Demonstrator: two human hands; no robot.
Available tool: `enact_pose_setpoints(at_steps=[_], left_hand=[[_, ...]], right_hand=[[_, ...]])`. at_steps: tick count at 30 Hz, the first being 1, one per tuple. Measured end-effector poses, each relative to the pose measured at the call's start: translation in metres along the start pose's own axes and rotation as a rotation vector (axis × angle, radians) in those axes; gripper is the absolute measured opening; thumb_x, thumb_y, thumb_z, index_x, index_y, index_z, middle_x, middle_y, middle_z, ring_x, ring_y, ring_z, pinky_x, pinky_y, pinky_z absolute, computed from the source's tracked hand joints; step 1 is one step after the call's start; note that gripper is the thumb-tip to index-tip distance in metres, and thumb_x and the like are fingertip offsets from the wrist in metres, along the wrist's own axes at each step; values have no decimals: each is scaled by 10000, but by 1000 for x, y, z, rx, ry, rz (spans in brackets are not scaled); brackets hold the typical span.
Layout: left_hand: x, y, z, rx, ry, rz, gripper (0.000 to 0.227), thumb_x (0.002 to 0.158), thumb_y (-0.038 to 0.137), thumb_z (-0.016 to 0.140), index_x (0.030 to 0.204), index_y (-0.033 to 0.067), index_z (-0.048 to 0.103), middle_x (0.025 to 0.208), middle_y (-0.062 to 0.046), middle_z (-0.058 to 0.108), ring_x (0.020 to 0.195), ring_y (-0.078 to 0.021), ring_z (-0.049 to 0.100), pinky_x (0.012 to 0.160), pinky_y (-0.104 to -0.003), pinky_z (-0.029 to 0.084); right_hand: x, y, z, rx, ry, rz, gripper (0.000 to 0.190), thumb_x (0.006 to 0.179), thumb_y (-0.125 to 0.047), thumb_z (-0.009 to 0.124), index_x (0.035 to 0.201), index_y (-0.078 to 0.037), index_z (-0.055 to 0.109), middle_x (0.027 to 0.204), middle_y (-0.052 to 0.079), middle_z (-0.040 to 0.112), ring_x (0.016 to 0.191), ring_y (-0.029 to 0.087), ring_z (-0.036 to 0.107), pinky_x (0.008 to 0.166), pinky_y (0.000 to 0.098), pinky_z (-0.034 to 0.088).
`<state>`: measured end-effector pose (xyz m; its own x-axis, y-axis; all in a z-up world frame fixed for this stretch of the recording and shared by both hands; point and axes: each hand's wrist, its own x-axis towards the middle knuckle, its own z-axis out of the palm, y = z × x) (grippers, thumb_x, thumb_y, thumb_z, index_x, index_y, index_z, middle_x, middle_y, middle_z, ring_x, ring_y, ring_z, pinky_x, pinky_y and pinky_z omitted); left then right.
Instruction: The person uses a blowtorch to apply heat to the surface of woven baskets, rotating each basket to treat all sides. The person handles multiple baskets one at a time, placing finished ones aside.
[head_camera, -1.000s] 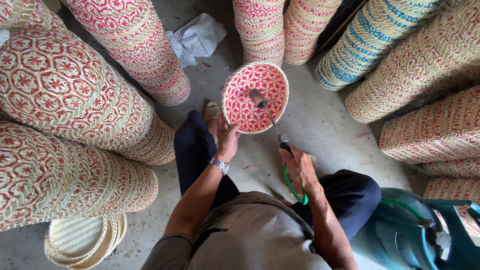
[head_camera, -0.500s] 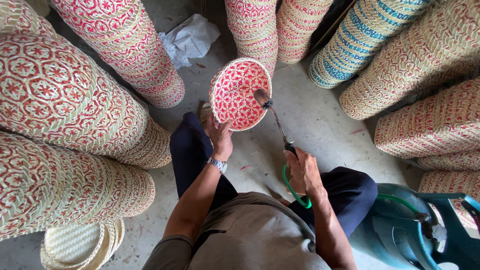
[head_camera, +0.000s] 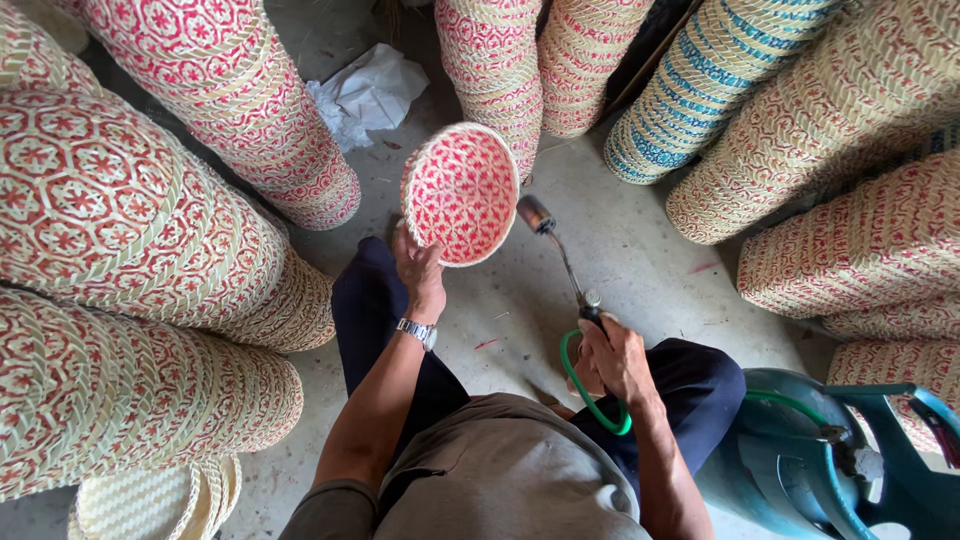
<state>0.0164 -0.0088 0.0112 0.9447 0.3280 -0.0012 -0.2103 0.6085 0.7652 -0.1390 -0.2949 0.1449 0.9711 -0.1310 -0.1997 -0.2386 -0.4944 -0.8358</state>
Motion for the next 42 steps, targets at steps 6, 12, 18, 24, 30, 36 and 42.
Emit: enact_pose_setpoints(at_steps=[6, 12, 18, 24, 30, 36, 42], left_hand=[[-12, -15, -1, 229, -79, -204, 571, 949, 99, 688, 1490, 158, 516, 1304, -33, 650, 1087, -137, 649, 788, -300, 560], [28, -26, -28, 269, 39, -250, 352, 915, 133, 717, 1245, 63, 616, 1186, -103, 689, 976, -171, 693, 721, -311, 618], [87, 13, -38, 903, 120, 202, 193, 1004, 147, 746, 1116, 5, 681, 1105, -83, 575, 903, -144, 607, 716, -296, 551], [106, 78, 10, 770, -146, 211, 212, 1034, 186, 625, 1105, 23, 740, 785, -20, 653, 626, -171, 524, 576, -377, 440], [115, 119, 50, 1012, -351, 806, 245, 930, -27, 683, 1174, -31, 700, 1087, -154, 603, 998, -299, 618, 897, -406, 523], [105, 131, 81, 1060, -302, 932, 249, 862, -34, 789, 1091, 7, 702, 1056, -105, 553, 995, -286, 594, 890, -420, 503], [92, 141, 107, 1402, -387, 1275, 266, 864, 129, 854, 1109, 109, 752, 922, -72, 537, 909, -286, 521, 841, -439, 440]], right_hand=[[29, -17, 10, 14, -8, -135, 296, 1001, -249, 616, 856, 8, 640, 625, 95, 618, 530, 170, 582, 502, 351, 480], [5, -13, -1, 56, -67, -221, 302, 998, -249, 616, 823, -4, 632, 599, 42, 601, 515, 129, 562, 483, 328, 466], [-20, 16, -32, 254, -40, 216, 429, 1045, -297, 545, 772, 26, 620, 564, 78, 536, 431, 142, 460, 409, 310, 398], [-24, 28, -50, 534, -135, 141, 290, 985, -275, 554, 947, -13, 672, 688, 58, 612, 429, 105, 467, 373, 264, 375], [-23, 30, -60, 545, -143, 100, 329, 1009, -293, 563, 940, 16, 650, 714, 75, 613, 449, 105, 482, 384, 263, 389], [-27, 37, -57, 538, -144, 115, 350, 1005, -298, 578, 888, 26, 642, 728, 75, 630, 462, 106, 488, 390, 269, 395], [-30, 34, -58, 521, -173, 103, 363, 996, -314, 591, 853, 14, 650, 676, 69, 607, 446, 106, 488, 383, 274, 395]])
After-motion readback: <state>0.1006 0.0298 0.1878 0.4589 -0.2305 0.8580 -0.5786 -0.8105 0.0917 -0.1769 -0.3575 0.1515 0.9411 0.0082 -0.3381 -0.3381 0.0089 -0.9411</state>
